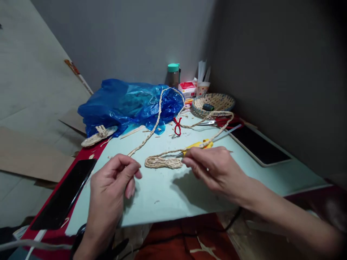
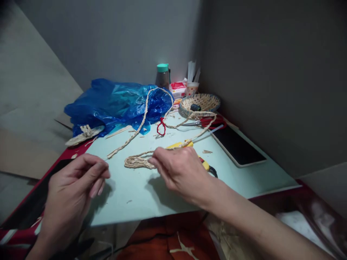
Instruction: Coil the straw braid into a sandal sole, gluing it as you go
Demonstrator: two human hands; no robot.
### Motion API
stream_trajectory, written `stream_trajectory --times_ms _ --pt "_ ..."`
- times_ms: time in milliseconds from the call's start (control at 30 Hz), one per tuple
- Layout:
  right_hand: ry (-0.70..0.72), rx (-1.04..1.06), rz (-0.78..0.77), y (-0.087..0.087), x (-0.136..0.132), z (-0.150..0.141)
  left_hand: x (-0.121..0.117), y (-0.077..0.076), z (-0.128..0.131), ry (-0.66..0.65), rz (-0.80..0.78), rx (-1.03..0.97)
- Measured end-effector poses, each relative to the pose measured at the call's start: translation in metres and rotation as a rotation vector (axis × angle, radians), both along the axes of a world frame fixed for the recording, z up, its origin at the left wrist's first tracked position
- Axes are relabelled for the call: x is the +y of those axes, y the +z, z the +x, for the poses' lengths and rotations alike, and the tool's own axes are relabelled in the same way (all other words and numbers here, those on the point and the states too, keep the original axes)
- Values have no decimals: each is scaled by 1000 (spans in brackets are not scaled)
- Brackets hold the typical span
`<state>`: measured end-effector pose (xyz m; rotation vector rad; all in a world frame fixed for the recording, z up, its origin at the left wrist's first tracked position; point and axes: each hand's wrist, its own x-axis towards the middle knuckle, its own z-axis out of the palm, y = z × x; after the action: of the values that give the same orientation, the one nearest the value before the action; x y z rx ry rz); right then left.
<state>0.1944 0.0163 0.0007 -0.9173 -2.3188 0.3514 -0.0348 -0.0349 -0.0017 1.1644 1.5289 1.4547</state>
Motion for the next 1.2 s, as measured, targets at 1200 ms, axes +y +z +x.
stream_trajectory --times_ms 1200 --pt "-44 -259 48 -17 -23 -22 11 -20 -24 -431 27 916"
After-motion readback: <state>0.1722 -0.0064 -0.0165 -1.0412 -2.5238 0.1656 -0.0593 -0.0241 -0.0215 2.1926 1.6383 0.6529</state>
